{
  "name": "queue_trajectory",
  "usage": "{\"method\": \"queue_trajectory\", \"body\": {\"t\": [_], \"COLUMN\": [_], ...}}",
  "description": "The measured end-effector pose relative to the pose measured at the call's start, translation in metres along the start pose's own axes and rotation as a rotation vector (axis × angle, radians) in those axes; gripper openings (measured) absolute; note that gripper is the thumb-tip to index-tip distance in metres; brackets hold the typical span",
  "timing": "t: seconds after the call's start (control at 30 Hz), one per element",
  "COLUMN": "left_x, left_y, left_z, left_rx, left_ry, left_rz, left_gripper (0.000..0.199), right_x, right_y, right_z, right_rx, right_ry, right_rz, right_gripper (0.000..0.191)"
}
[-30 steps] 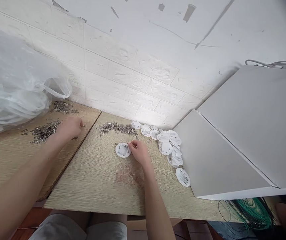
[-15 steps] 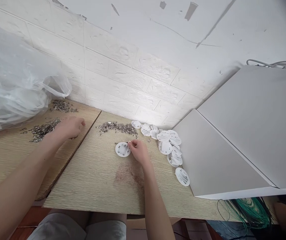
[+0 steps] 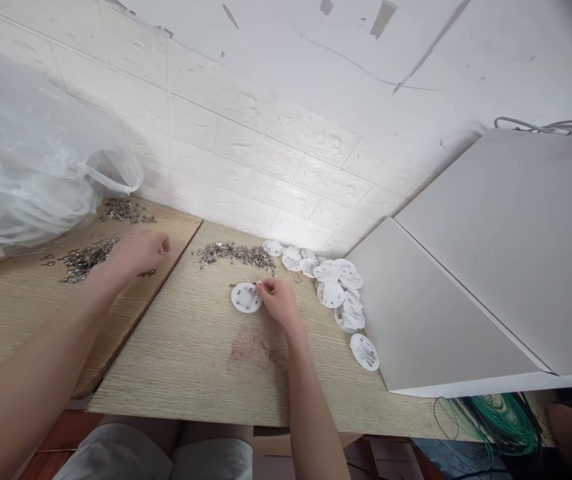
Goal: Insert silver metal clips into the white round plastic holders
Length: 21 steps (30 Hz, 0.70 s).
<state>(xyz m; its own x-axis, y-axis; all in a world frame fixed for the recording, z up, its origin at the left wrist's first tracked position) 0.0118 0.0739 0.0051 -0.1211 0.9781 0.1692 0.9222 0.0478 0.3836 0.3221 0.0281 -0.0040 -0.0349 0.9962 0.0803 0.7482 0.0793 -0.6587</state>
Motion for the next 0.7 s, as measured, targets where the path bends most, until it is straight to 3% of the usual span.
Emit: {"method": "queue_trajectory", "body": {"t": [0.1,0.17,0.47,0.57,0.7], "left_x": [-0.002,-0.003,-0.01,-0.014,-0.021], "left_y": [0.008,0.012,0.035,0.056,0.085], "left_z": [-0.004,-0.009,-0.024,-0.01,0.021], "left_rx": [0.138,0.15,0.055,-0.144,-0.629], "left_ry": [-0.067,-0.052,0.192,0.222,0.03], "left_rz": [0.023,0.006,0.067,0.181,0.277], "left_gripper": [0.021,0.021,0.03,0.028,0.019], "right_x": [0.0,0.0,0.0,0.001,0.002], "right_y": [0.0,0.0,0.001,0.0,-0.004], "right_z": [0.0,0.001,0.001,-0.002,-0.01], "right_rx": [-0.013,-0.027,-0.027,-0.015,0.028], "right_ry": [-0.001,0.001,0.011,0.06,0.189], "right_rz": [-0.012,-0.018,-0.02,-0.021,-0.07], "right_gripper": [0.028,0.029,0.028,0.028,0.028]}}
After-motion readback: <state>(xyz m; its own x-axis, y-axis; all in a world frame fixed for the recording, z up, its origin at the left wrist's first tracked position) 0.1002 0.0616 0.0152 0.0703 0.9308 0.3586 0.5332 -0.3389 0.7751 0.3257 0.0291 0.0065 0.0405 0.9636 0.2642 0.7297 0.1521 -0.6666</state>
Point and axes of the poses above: each hand's wrist, its own x-axis towards the middle knuckle, its own z-axis out of the palm, y = z × x, the point moved 6 cm from there along x, towards the middle knuckle, and after that the axes turned 5 degrees about y, right-handed, at the moved point
